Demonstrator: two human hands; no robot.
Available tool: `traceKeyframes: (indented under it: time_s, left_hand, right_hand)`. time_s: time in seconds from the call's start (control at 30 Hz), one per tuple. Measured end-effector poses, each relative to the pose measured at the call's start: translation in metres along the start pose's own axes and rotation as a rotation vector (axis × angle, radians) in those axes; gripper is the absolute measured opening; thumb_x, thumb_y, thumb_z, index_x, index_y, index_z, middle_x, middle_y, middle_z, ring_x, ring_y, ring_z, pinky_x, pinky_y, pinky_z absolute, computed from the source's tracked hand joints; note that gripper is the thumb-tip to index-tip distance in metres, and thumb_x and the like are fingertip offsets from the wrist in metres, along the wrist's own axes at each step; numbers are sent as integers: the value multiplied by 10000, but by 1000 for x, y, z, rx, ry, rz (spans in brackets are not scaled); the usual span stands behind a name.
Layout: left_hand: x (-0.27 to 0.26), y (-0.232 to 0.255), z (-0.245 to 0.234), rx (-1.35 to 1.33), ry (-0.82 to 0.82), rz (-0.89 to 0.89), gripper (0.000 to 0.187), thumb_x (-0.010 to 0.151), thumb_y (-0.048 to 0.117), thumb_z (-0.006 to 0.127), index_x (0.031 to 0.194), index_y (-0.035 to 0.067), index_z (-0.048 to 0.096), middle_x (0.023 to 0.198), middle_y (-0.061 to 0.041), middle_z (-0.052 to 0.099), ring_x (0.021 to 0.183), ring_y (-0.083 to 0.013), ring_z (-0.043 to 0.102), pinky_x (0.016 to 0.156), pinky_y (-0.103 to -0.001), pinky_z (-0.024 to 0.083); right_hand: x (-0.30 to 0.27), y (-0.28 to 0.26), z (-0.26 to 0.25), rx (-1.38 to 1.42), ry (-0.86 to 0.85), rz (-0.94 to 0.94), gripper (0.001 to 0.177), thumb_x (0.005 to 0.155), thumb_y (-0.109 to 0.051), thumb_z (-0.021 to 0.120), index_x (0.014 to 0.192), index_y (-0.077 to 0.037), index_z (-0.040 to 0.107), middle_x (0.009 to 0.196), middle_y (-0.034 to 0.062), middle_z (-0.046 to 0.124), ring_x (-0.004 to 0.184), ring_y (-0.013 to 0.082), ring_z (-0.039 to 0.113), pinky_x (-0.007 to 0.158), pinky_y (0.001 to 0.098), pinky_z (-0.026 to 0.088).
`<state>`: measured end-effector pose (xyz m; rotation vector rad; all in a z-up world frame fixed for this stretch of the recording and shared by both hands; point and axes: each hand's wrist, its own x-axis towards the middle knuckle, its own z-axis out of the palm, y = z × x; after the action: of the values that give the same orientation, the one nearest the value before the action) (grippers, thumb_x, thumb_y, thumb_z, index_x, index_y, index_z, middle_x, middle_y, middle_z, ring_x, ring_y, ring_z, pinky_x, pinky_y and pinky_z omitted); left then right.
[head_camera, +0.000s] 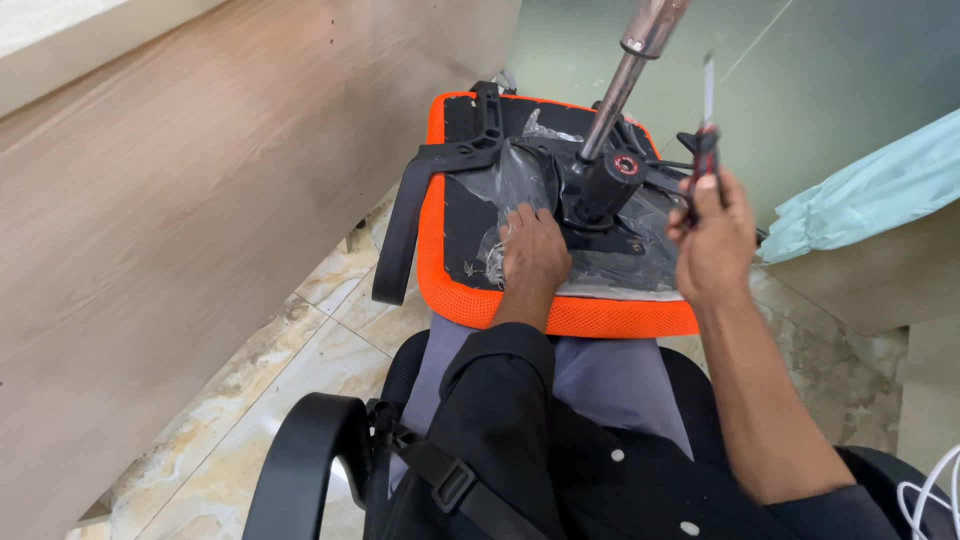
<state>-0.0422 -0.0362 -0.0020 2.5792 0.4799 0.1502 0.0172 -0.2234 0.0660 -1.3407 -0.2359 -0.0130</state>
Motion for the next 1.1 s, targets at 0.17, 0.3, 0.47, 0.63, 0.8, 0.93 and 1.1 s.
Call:
traceKeyframes:
  time_s: [0.17,0.3,0.47,0.63,0.8,0.93,1.1]
  left_hand:
    - [8,1,0,27,-9,-14,475,878,199,673,1286,-10,549,1299,-178,495,1243,-328,467,1068,-459,361]
    - [11,-1,2,62,-32,-18,472,895,204,644,1301,-14,542,1303,-182,492,1235,-326,465,1054,-460,365]
    - [9,-5,5,88,-37,-23,455,912,210,622,1302,-11,546,1307,-180,498,1234,-321,470,1052,-454,370]
    - [8,-2,3,101,-36,-7,439,929,215,600,1303,-8,551,1310,-177,504,1233,-317,474,1049,-449,376]
    - [8,0,2,120,-27,11,424,942,220,580,1302,-3,556,1313,-172,509,1233,-312,477,1046,-443,381]
    - [6,-3,1,120,-12,20,407,954,211,579,1300,-2,560,1304,-167,520,1229,-310,484,1043,-444,386]
    - [7,-1,1,116,-6,16,411,944,211,592,1297,2,565,1307,-168,521,1234,-312,486,1046,-445,386]
  right_hand:
    - [8,-80,45,123,-213,-298,451,1231,-214,564,1614,-52,388,1225,114,596,778,138,587,669,261,478]
    - [1,-100,83,134,-301,-401,509,1268,-205,520,1703,-82,287,1235,118,563,746,148,550,641,272,445]
    - [-10,-102,100,33,-309,-406,562,1293,-191,497,1742,-143,163,1236,107,538,704,125,523,589,247,413]
    - [-5,-97,101,-33,-318,-419,491,1317,-161,501,1712,-117,214,1244,111,544,685,108,489,570,238,383]
    - [12,-97,83,-92,-264,-449,430,1304,-140,483,1693,-100,304,1236,109,552,680,111,497,591,235,396]
    - [23,-116,57,-118,-182,-504,387,1310,-121,452,1671,-107,314,1230,118,532,675,124,459,576,242,364]
    - [9,-118,69,-114,-222,-516,420,1298,-142,461,1690,-103,317,1225,111,545,677,118,483,574,233,379]
